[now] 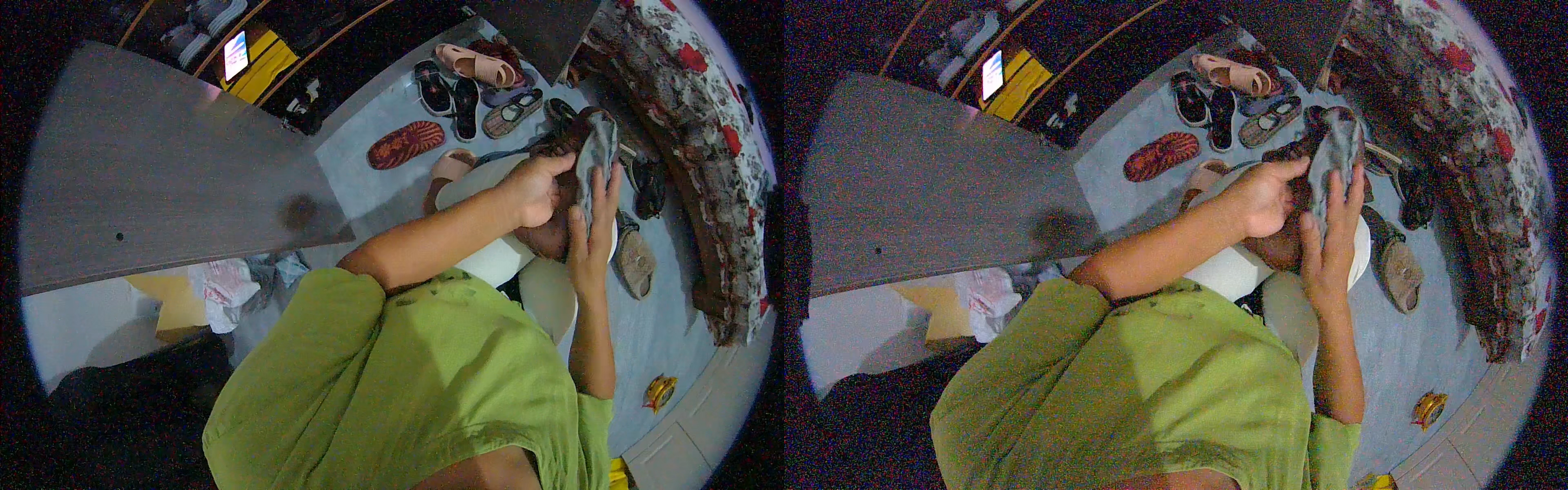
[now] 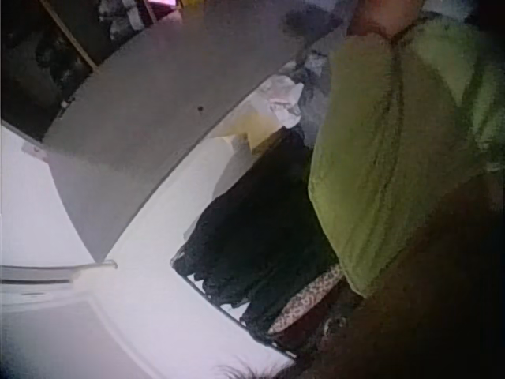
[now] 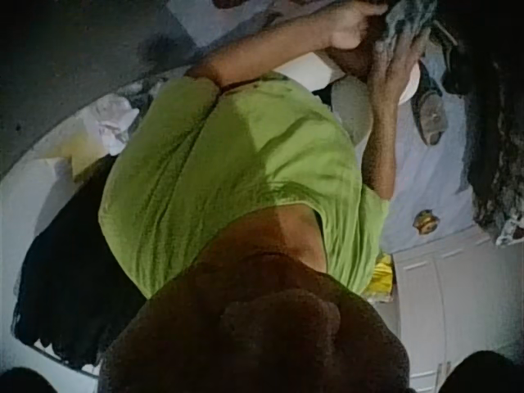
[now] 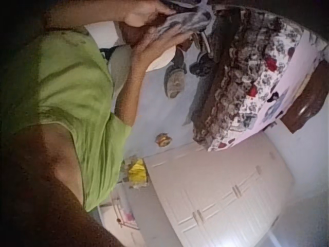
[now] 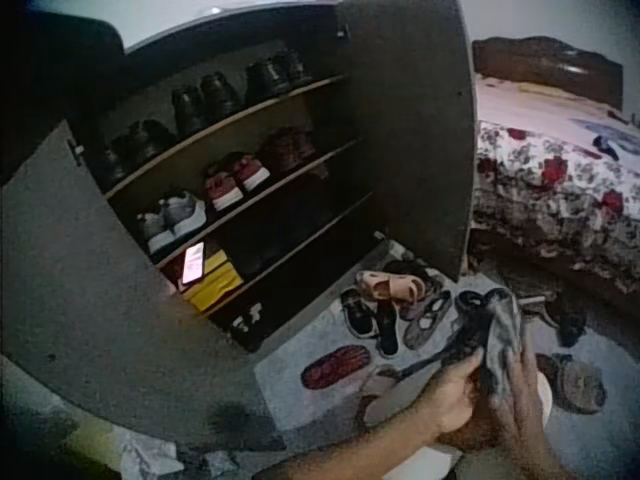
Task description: The person sits on the floor and cleans a pair of brown leather shoes using a grey cloth. They wipe the exterior surfaces of the shoes, including the toe, sides, and heel, handling one shoe at a time.
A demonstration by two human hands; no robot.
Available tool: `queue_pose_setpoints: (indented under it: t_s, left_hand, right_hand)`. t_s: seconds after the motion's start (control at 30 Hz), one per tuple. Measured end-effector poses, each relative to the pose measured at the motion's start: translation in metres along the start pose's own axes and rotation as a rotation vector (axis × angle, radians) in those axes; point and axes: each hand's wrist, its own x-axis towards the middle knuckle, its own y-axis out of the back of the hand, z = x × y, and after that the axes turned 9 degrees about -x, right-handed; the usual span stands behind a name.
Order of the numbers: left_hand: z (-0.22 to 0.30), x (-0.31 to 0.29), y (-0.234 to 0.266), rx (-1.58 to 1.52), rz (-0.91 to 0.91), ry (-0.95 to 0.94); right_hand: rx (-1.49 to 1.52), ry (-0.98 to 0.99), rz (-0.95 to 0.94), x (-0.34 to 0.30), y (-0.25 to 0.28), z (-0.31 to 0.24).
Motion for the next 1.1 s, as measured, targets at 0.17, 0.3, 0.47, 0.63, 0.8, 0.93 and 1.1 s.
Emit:
queue_pose_setpoints:
  t_s: [0.17,0.3,0.47,0.63,0.8,0.93,1.1]
  left_hand:
    - [0.0,0.0,0.007,-0.02,-0.023,0.082]
    - [0.0,-0.005,0.004,0.077,-0.034,-0.008]
    - [-0.003,0.0,0.015,0.071,-0.072,-0.061]
    - [-0.001,-0.007,0.002,0.084,-0.078,-0.082]
    - [0.0,-0.003,0.006,0.09,-0.068,-0.077]
    - [-0.001,0.006,0.016,0.099,-0.062,-0.016]
    - [0.003,-0.004,0.009,0.099,-0.1,0.025]
  right_hand:
    - [-0.022,0.02,-0.052,-0.026,0.004,-0.011]
    - [-0.158,0.077,-0.082,-0.015,0.008,-0.011]
    - [-0.28,0.121,-0.031,0.028,0.006,0.0]
    - [-0.328,0.093,0.019,0.06,0.003,0.017]
    - [-0.266,0.003,0.021,0.09,-0.004,0.045]
    - [0.017,-0.242,-0.014,0.107,-0.004,0.072]
    - [0.622,-0.489,-0.007,0.093,-0.003,0.084]
